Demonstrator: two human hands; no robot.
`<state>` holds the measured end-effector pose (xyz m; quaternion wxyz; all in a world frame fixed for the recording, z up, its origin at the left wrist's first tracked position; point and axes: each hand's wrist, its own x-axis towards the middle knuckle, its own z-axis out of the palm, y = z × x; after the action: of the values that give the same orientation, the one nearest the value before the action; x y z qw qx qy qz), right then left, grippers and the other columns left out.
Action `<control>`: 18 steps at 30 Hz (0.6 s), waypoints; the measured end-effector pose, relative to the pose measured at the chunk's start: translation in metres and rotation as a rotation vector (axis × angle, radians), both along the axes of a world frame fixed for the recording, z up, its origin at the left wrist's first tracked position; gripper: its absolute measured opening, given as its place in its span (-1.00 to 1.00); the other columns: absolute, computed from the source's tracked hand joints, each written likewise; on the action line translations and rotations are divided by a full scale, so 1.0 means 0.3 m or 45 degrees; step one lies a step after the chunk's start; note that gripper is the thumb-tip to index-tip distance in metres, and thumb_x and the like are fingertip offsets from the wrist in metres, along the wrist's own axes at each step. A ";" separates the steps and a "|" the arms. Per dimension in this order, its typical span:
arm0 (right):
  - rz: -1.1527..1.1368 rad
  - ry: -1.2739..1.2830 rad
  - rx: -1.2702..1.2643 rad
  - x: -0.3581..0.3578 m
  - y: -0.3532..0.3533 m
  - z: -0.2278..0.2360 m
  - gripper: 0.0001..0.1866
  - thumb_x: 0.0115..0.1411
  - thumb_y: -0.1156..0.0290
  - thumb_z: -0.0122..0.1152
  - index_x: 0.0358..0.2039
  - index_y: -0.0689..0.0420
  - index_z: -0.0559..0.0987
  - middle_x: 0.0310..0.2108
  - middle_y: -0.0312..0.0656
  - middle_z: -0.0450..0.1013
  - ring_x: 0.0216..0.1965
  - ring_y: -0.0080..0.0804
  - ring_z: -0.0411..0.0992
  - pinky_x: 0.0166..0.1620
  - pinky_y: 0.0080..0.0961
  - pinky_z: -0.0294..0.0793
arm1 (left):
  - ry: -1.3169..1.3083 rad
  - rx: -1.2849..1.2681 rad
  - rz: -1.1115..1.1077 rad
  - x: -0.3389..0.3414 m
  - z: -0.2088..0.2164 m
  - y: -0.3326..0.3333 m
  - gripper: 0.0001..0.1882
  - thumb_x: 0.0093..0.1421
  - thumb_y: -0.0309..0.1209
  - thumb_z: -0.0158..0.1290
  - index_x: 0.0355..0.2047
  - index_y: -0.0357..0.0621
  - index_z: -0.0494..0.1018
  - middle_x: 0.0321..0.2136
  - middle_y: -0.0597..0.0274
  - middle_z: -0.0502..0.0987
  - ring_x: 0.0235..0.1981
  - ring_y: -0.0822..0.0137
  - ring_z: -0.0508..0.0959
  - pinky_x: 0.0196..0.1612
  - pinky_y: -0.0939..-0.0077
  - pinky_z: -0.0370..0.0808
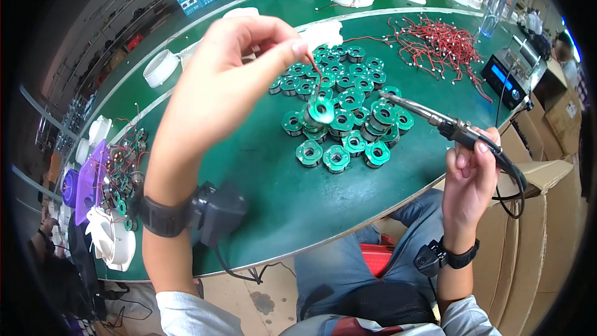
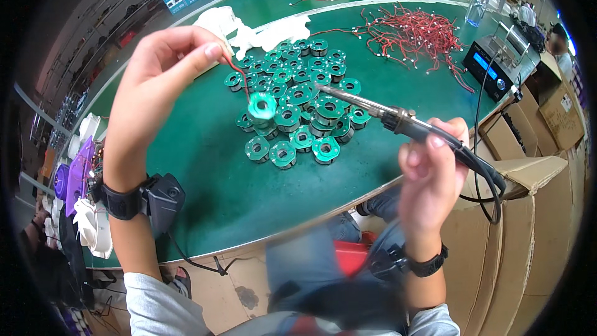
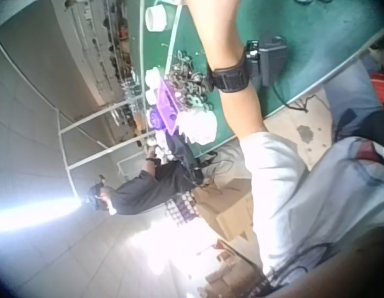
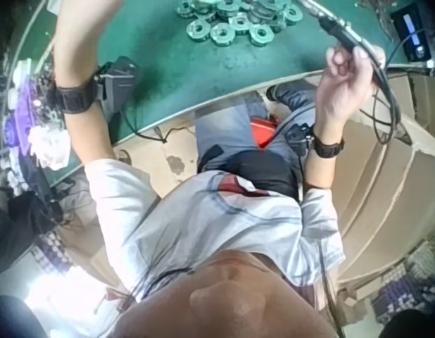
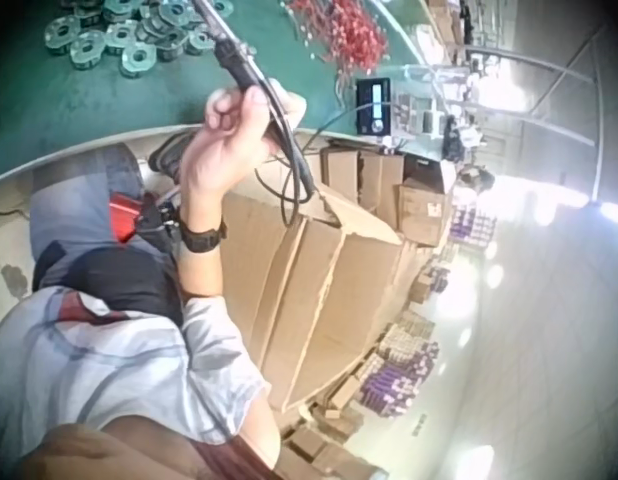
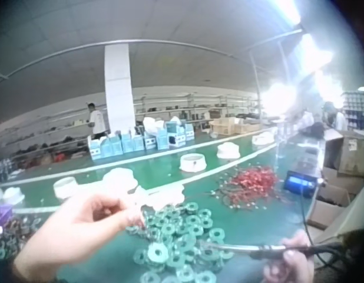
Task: The person uses a soldering iron to attach red wires to small green circular electronic components on a green workbench. They repeatedly pick up components, solder the wires, and place the finished units into a cardboard box. The person also wipes the workbench surface with a white cloth during the process.
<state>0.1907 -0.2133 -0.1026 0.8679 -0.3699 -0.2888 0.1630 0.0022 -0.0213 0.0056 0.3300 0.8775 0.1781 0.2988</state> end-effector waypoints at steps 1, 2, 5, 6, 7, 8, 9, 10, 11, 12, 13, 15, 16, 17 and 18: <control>0.008 -0.017 0.014 0.004 -0.011 -0.001 -0.84 0.11 0.42 0.08 -0.37 0.08 0.28 -0.45 -0.34 0.26 -0.59 -0.70 0.15 -0.60 -0.75 0.09 | -0.035 0.011 -0.012 0.013 -0.011 -0.014 -0.78 0.13 -0.35 0.01 -0.48 -0.28 0.48 -0.56 0.38 0.44 -0.48 0.61 0.34 -0.37 0.69 0.27; 0.003 -0.017 0.001 0.009 -0.020 -0.003 -0.84 0.11 0.42 0.08 -0.37 0.08 0.28 -0.44 -0.34 0.27 -0.58 -0.70 0.15 -0.60 -0.75 0.09 | -0.069 0.021 -0.025 0.024 -0.018 -0.024 -0.78 0.11 -0.35 0.01 -0.50 -0.28 0.49 -0.62 0.41 0.41 -0.53 0.63 0.29 -0.46 0.70 0.23; -0.001 -0.016 -0.002 0.018 -0.047 -0.006 -0.84 0.12 0.41 0.07 -0.37 0.08 0.27 -0.42 -0.33 0.27 -0.58 -0.71 0.14 -0.59 -0.75 0.09 | -0.101 -0.004 -0.030 0.044 -0.028 -0.041 -0.81 0.10 -0.37 0.02 -0.51 -0.26 0.49 -0.61 0.41 0.41 -0.53 0.62 0.30 -0.46 0.68 0.24; -0.005 -0.015 0.001 0.018 -0.053 -0.006 -0.84 0.12 0.41 0.07 -0.37 0.08 0.27 -0.42 -0.33 0.27 -0.58 -0.71 0.14 -0.59 -0.76 0.09 | -0.128 -0.011 -0.032 0.049 -0.033 -0.047 -0.81 0.10 -0.38 0.02 -0.51 -0.26 0.49 -0.61 0.41 0.41 -0.53 0.62 0.30 -0.46 0.67 0.24; -0.007 -0.013 0.005 0.019 -0.058 -0.006 -0.84 0.12 0.41 0.07 -0.37 0.08 0.27 -0.42 -0.33 0.27 -0.58 -0.71 0.14 -0.59 -0.76 0.09 | -0.139 -0.029 -0.050 0.053 -0.039 -0.052 -0.81 0.10 -0.38 0.02 -0.52 -0.26 0.49 -0.61 0.41 0.41 -0.53 0.62 0.30 -0.46 0.67 0.25; -0.014 -0.005 0.004 0.019 -0.063 -0.006 -0.84 0.12 0.41 0.07 -0.37 0.08 0.27 -0.42 -0.33 0.27 -0.58 -0.71 0.15 -0.59 -0.76 0.09 | -0.149 -0.049 -0.066 0.057 -0.047 -0.056 -0.81 0.10 -0.38 0.01 -0.52 -0.27 0.49 -0.62 0.40 0.41 -0.53 0.62 0.30 -0.46 0.66 0.25; -0.020 0.003 0.003 0.018 -0.068 -0.005 -0.84 0.13 0.41 0.07 -0.36 0.08 0.27 -0.42 -0.33 0.27 -0.58 -0.71 0.15 -0.59 -0.76 0.09 | -0.161 -0.068 -0.082 0.061 -0.055 -0.057 -0.81 0.10 -0.39 0.01 -0.52 -0.27 0.49 -0.62 0.40 0.41 -0.53 0.61 0.31 -0.46 0.66 0.25; -0.019 0.010 0.012 0.018 -0.072 -0.005 -0.84 0.13 0.41 0.07 -0.36 0.08 0.27 -0.42 -0.33 0.27 -0.58 -0.71 0.15 -0.59 -0.76 0.09 | -0.109 -0.061 -0.061 0.060 -0.061 -0.054 -0.81 0.10 -0.39 0.01 -0.52 -0.27 0.49 -0.62 0.39 0.41 -0.53 0.61 0.31 -0.45 0.66 0.26; -0.034 0.014 0.001 0.019 -0.075 -0.006 -0.84 0.13 0.41 0.07 -0.36 0.08 0.27 -0.42 -0.33 0.27 -0.58 -0.70 0.15 -0.59 -0.76 0.09 | -0.058 -0.054 -0.039 0.056 -0.067 -0.050 -0.81 0.10 -0.39 0.01 -0.52 -0.27 0.50 -0.62 0.39 0.41 -0.52 0.61 0.32 -0.45 0.66 0.27; -0.042 0.019 0.001 0.020 -0.077 -0.007 -0.83 0.13 0.41 0.07 -0.36 0.08 0.27 -0.42 -0.32 0.27 -0.59 -0.70 0.15 -0.59 -0.76 0.09 | -0.012 -0.056 -0.021 0.054 -0.077 -0.047 -0.81 0.10 -0.39 0.01 -0.52 -0.27 0.50 -0.62 0.38 0.42 -0.52 0.61 0.32 -0.44 0.66 0.28; -0.048 0.026 0.008 0.020 -0.079 -0.007 -0.83 0.13 0.41 0.07 -0.35 0.08 0.27 -0.41 -0.32 0.27 -0.59 -0.70 0.15 -0.59 -0.76 0.09 | -0.025 -0.047 0.008 0.055 -0.092 -0.047 -0.81 0.10 -0.39 0.00 -0.51 -0.28 0.50 -0.63 0.38 0.42 -0.52 0.61 0.32 -0.44 0.67 0.28; -0.020 0.002 -0.007 0.022 -0.080 -0.003 -0.83 0.12 0.41 0.07 -0.35 0.08 0.26 -0.43 -0.32 0.27 -0.60 -0.70 0.15 -0.60 -0.76 0.09 | -0.021 -0.065 0.053 0.036 -0.103 -0.043 -0.80 0.10 -0.39 0.00 -0.51 -0.29 0.50 -0.63 0.38 0.42 -0.52 0.61 0.31 -0.45 0.66 0.27; -0.006 -0.007 -0.009 0.020 -0.078 0.000 -0.83 0.12 0.42 0.07 -0.35 0.08 0.26 -0.43 -0.31 0.27 -0.61 -0.70 0.15 -0.61 -0.76 0.09 | 0.005 -0.096 0.101 0.027 -0.106 -0.041 -0.79 0.10 -0.38 0.00 -0.51 -0.30 0.50 -0.63 0.38 0.42 -0.53 0.61 0.30 -0.46 0.66 0.26; -0.001 0.007 -0.020 0.015 -0.076 0.001 -0.83 0.12 0.42 0.07 -0.36 0.08 0.26 -0.45 -0.31 0.27 -0.62 -0.69 0.15 -0.62 -0.75 0.09 | -0.065 -0.097 0.070 0.019 -0.109 -0.041 -0.79 0.09 -0.37 0.02 -0.50 -0.31 0.50 -0.64 0.42 0.39 -0.55 0.63 0.26 -0.48 0.67 0.22; 0.004 0.019 -0.031 0.007 -0.073 0.002 -0.83 0.11 0.42 0.08 -0.36 0.09 0.26 -0.46 -0.31 0.26 -0.62 -0.69 0.15 -0.62 -0.75 0.09 | -0.044 -0.106 0.076 0.011 -0.108 -0.040 -0.79 0.09 -0.38 0.02 -0.50 -0.30 0.50 -0.64 0.43 0.38 -0.56 0.64 0.25 -0.49 0.68 0.21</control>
<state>0.1928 -0.2353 -0.1020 0.8652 -0.3787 -0.2810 0.1706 0.0056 -0.0333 -0.0270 0.3602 0.8519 0.2109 0.3162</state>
